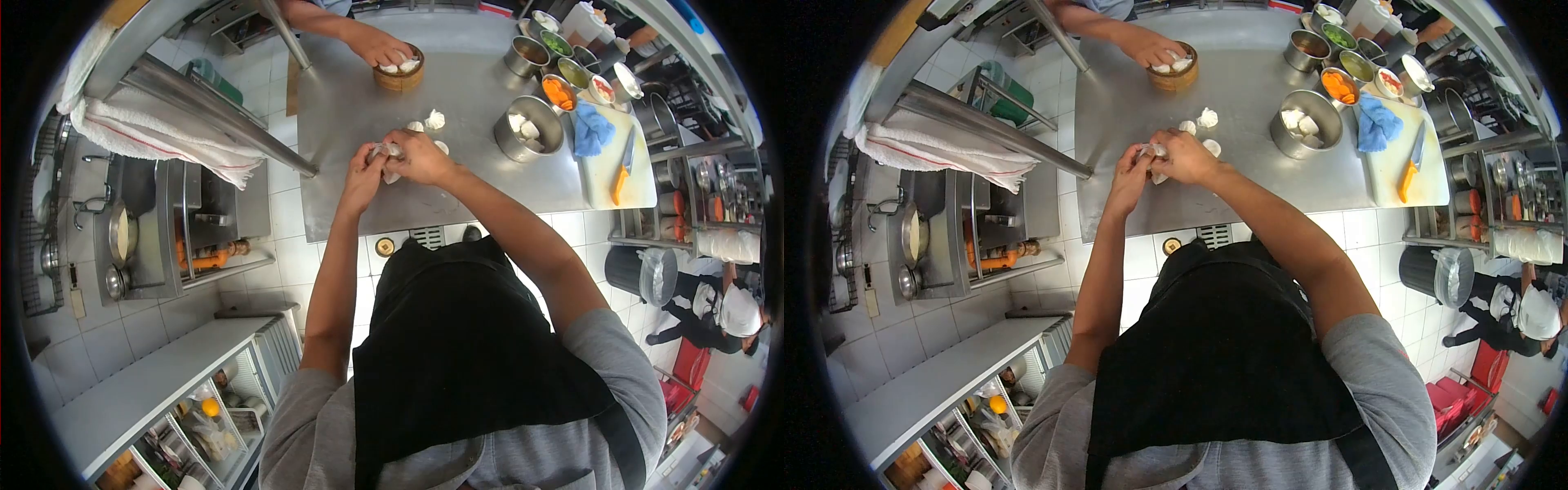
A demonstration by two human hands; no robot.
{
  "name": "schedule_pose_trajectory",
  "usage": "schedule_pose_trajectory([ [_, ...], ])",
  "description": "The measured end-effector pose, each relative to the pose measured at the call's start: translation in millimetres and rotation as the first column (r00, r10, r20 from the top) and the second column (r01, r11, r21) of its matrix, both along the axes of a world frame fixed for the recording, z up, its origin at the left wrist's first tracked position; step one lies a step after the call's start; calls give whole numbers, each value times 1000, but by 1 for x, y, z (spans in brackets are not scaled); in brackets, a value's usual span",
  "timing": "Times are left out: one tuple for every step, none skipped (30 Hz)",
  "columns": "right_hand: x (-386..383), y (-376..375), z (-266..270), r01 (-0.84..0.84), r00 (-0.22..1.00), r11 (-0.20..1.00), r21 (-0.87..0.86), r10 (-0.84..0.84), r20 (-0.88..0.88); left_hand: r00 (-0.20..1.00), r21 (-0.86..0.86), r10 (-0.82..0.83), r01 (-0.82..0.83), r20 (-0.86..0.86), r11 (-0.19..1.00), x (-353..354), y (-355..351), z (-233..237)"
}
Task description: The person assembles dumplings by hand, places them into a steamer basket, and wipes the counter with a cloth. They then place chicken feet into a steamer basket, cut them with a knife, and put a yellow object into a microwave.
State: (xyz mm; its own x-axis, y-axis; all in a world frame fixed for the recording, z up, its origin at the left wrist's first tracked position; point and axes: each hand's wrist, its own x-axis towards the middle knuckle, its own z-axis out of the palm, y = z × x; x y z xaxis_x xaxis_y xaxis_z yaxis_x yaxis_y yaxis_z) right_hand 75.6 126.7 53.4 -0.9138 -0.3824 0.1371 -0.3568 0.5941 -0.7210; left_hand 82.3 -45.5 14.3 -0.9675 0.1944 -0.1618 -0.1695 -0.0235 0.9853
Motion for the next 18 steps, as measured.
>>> schedule_pose_trajectory([
  [0, 0, 0, -2, 1000, 1000, -17, 2, -2, 1000, 1, 3, -3, 12, 1000, 0, -1, -2],
  [0, -1, 0, -4, 1000, 999, -33, 4, -4, 1000, 1, 3, -3, 12, 1000, -2, -2, -4],
  [0, -1, 0, -6, 1000, 999, -33, 6, -5, 1000, -58, -16, 17, 19, 998, -3, -4, -5],
  [1, 0, 1, 8, 999, 997, -72, -5, 45, 999, -117, -36, 39, 28, 992, -3, -5, -6],
  [2, 0, 1, 24, 995, 994, -111, -13, 96, 999, -117, -35, 38, 28, 992, -3, -6, -7],
  [2, -1, 0, 22, 995, 994, -111, -12, 96, 998, -93, -22, 28, 56, 995, -2, -5, -4],
  [1, -1, -1, 39, 993, 993, -111, -27, 115, 996, -68, -12, 18, 84, 998, -1, -3, 0],
  [0, -1, -2, 56, 990, 992, -111, -41, 133, 996, -69, -11, 17, 83, 997, -2, -2, 5],
  [-3, -1, -8, 54, 990, 992, -112, -39, 132, 995, -60, -3, 9, 97, 998, -2, -3, 6],
  [-5, -2, -14, 61, 990, 988, -140, -42, 133, 994, -53, 5, 1, 112, 999, -1, -4, 8],
  [-7, -2, -20, 67, 990, 983, -169, -44, 134, 994, -55, 9, -3, 112, 998, -1, -5, 9],
  [-8, -2, -21, 64, 990, 983, -170, -41, 134, 991, -30, 7, -3, 133, 1000, -3, -5, 7],
  [-8, -1, -22, 56, 990, 983, -177, -32, 137, 988, -6, 4, -3, 154, 1000, -5, -5, 5],
  [-9, -1, -23, 48, 990, 982, -185, -23, 139, 988, -6, 7, -6, 154, 1000, -7, -6, 2],
  [-11, -1, -27, 47, 990, 981, -186, -21, 140, 982, -5, 11, -10, 191, 1000, -8, -6, 1],
  [-12, -1, -30, 65, 982, 974, -217, -24, 188, 974, -3, 15, -15, 228, 1000, -9, -6, -1],
  [-14, -1, -34, 84, 972, 965, -248, -24, 234, 973, -4, 17, -17, 229, 1000, -9, -7, -3],
  [-13, -1, -32, 81, 972, 965, -249, -21, 235, 966, 93, 21, -46, 259, 995, -9, -7, -3],
])
